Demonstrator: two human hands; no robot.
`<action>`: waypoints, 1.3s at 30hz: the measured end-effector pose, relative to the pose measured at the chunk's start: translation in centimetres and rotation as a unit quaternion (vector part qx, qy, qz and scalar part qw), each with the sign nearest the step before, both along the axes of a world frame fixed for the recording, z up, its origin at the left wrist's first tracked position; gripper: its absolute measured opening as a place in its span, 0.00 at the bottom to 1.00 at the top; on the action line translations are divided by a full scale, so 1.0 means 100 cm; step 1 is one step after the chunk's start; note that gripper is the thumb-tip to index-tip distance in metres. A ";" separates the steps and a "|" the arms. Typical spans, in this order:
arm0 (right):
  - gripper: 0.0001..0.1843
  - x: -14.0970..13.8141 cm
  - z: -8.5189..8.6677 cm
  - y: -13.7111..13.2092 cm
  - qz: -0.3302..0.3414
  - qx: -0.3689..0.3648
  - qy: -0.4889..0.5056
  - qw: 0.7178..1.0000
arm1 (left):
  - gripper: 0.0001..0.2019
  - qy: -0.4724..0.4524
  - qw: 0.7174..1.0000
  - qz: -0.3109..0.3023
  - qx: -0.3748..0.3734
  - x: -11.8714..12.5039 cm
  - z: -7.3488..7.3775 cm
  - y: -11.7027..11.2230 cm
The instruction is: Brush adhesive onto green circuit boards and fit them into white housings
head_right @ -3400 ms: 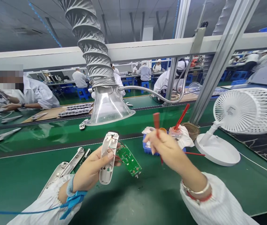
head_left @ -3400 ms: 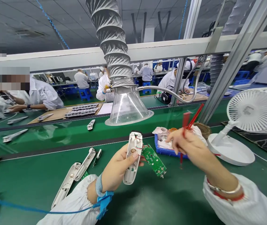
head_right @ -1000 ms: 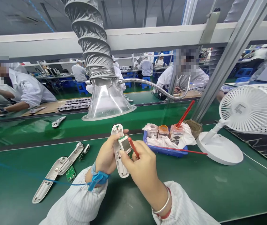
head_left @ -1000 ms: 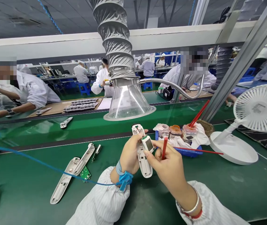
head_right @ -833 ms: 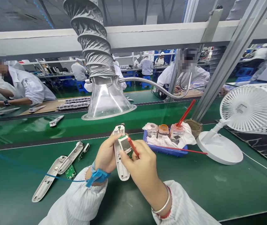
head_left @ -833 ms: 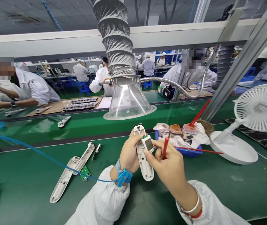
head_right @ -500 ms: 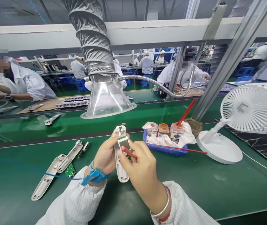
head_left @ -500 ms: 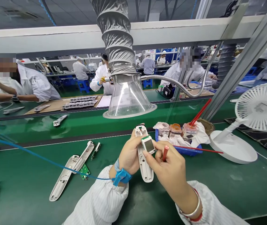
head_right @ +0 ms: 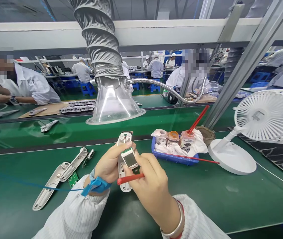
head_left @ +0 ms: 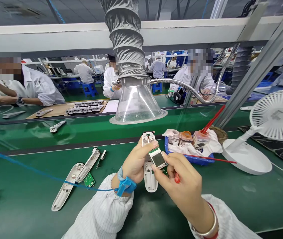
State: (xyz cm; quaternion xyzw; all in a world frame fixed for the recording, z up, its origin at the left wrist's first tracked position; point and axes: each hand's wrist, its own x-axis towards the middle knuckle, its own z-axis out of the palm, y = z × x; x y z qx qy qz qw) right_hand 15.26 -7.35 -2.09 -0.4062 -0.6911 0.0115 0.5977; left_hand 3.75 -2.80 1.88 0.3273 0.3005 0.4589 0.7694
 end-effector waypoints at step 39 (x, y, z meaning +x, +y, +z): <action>0.11 -0.002 0.017 -0.019 -0.034 -0.039 -0.030 0.998 | 0.18 -0.077 0.981 0.103 0.145 0.016 -0.015 -0.028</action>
